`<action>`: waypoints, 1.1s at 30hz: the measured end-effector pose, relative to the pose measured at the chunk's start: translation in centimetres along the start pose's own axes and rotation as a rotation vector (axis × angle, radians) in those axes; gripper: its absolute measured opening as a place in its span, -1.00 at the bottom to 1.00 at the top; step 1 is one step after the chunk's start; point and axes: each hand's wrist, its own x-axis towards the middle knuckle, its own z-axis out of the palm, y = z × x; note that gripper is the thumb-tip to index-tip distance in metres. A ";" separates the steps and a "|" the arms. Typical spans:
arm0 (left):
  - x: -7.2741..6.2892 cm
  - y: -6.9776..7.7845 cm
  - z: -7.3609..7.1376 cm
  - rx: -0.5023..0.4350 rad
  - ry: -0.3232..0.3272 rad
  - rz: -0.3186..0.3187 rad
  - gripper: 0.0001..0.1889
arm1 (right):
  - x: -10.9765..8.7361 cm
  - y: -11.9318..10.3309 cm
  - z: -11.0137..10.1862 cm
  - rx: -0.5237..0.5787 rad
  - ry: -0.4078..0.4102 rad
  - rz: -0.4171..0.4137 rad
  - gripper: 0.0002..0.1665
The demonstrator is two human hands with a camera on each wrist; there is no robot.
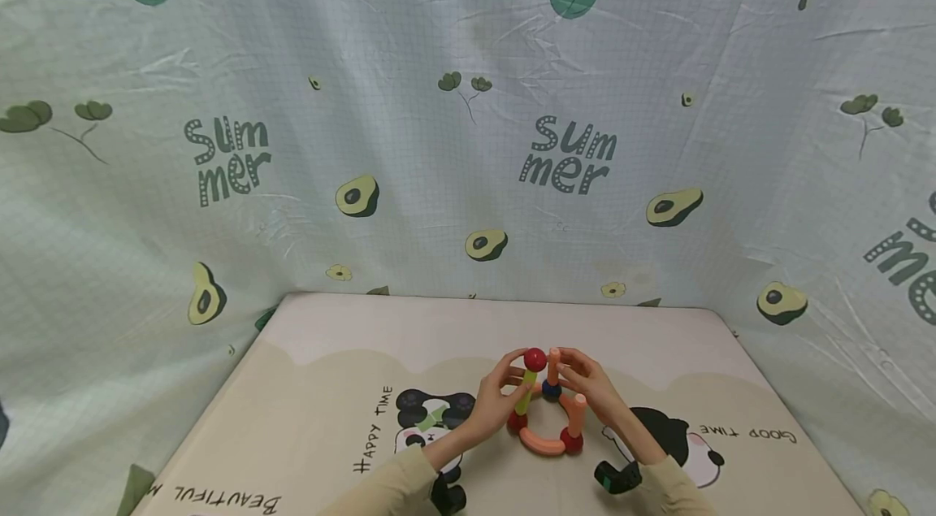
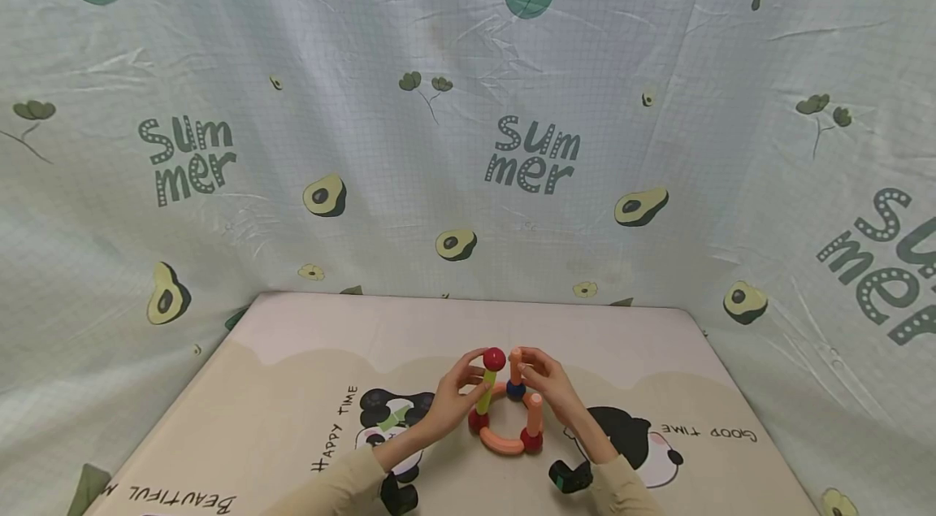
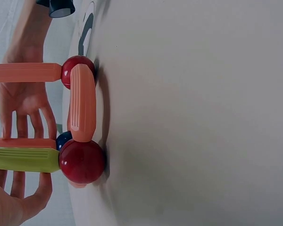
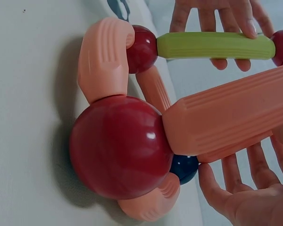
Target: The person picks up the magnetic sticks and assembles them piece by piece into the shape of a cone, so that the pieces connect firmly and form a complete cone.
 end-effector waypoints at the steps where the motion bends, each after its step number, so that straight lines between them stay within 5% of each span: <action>1: 0.0 0.0 0.0 0.000 0.000 0.000 -0.52 | 0.0 0.0 0.0 -0.003 -0.001 0.001 -0.47; 5: 0.1 0.4 0.0 0.018 0.008 0.021 -0.53 | -0.1 0.1 -0.1 -0.014 -0.011 0.010 -0.48; 11: -0.2 3.2 -0.4 0.012 -0.001 0.020 -0.54 | -0.1 0.2 -0.2 -0.026 -0.045 0.003 -0.47; 18: 0.3 0.0 0.3 0.033 -0.001 0.081 -0.53 | -0.2 0.0 -0.3 -0.039 -0.090 -0.015 -0.51; 23: 0.2 -0.2 0.2 0.042 0.006 0.177 -0.55 | -0.4 -0.3 -0.1 -0.059 -0.101 -0.025 -0.52; 33: 0.3 0.2 0.5 0.024 0.004 0.043 -0.54 | -0.3 -0.2 -0.1 -0.066 -0.124 -0.017 -0.47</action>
